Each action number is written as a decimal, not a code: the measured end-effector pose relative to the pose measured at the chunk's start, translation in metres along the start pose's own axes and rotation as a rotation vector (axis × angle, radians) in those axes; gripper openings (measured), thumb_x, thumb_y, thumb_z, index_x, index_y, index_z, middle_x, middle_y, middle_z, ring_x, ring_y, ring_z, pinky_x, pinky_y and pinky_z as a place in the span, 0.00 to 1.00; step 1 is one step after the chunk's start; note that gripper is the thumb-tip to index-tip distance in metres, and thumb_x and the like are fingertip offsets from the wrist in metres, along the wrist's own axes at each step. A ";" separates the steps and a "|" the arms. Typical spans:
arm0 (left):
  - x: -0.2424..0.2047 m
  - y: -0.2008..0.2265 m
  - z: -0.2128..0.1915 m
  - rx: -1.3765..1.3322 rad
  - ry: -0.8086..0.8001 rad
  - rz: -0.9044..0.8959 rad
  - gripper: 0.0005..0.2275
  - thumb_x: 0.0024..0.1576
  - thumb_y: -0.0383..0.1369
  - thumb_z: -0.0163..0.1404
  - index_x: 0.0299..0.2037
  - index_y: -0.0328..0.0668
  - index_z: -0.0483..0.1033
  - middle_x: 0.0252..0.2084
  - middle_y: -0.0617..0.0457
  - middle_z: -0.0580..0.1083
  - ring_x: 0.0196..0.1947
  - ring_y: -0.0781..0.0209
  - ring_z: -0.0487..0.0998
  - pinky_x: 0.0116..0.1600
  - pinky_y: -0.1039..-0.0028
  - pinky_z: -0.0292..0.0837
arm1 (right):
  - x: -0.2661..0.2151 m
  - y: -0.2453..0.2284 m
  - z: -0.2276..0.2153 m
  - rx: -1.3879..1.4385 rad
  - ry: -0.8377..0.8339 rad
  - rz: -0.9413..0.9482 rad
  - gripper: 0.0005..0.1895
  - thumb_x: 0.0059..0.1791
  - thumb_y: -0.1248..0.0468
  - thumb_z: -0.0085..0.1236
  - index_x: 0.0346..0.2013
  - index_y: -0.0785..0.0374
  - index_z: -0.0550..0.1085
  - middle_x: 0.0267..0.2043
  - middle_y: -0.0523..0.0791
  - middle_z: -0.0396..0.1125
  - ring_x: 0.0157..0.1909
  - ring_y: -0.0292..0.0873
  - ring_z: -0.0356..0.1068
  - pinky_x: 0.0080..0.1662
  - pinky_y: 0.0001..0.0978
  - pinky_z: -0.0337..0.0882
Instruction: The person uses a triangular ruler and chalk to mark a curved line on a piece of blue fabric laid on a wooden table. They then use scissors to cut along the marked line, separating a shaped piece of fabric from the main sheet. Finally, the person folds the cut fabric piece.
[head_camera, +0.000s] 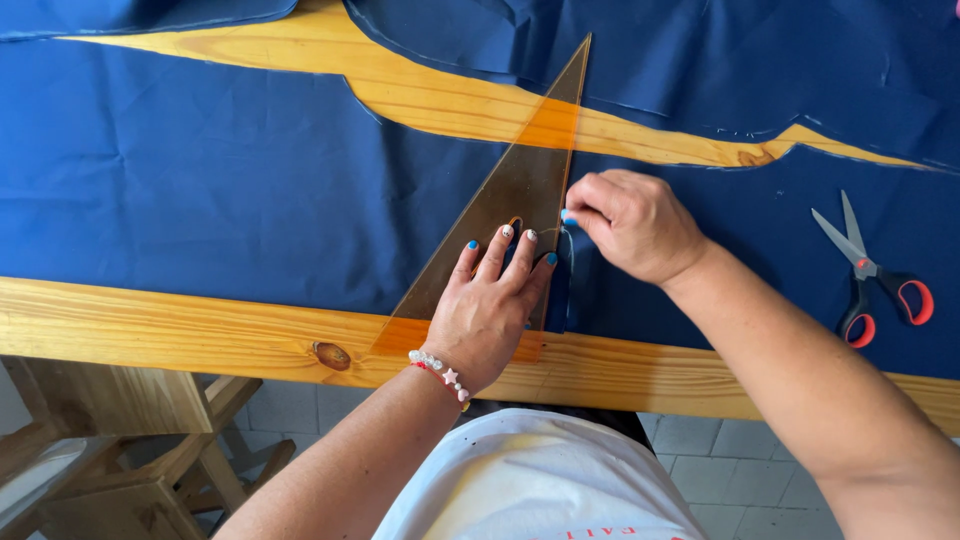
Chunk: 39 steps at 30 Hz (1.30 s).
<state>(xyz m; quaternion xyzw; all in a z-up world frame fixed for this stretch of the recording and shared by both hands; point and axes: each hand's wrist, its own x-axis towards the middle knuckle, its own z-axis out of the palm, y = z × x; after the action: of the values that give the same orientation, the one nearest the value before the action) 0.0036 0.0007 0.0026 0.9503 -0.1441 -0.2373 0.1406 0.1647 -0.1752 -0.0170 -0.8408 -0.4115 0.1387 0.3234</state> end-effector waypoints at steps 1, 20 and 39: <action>0.000 0.000 0.000 -0.001 0.000 -0.001 0.38 0.54 0.40 0.60 0.75 0.51 0.55 0.76 0.46 0.52 0.77 0.38 0.47 0.73 0.43 0.48 | 0.004 0.004 -0.002 0.001 -0.001 -0.001 0.08 0.49 0.69 0.66 0.35 0.57 0.73 0.29 0.48 0.69 0.38 0.54 0.74 0.40 0.45 0.75; -0.060 -0.023 -0.026 -0.201 0.427 -0.239 0.27 0.53 0.43 0.59 0.61 0.43 0.69 0.60 0.43 0.69 0.58 0.41 0.69 0.57 0.54 0.67 | -0.116 -0.050 -0.053 -0.006 0.309 0.389 0.06 0.52 0.70 0.67 0.40 0.62 0.76 0.37 0.45 0.74 0.35 0.40 0.71 0.44 0.32 0.70; -0.100 -0.060 0.016 -0.183 0.177 -0.602 0.21 0.51 0.37 0.61 0.47 0.42 0.61 0.44 0.40 0.73 0.44 0.35 0.74 0.46 0.47 0.71 | -0.199 -0.152 0.037 0.137 0.528 0.663 0.07 0.47 0.70 0.64 0.39 0.61 0.78 0.39 0.41 0.77 0.39 0.34 0.77 0.45 0.24 0.77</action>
<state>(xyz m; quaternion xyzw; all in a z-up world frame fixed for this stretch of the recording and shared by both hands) -0.0762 0.0865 0.0094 0.9506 0.1779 -0.1969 0.1608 -0.0692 -0.2463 0.0488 -0.9108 -0.0120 0.0422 0.4105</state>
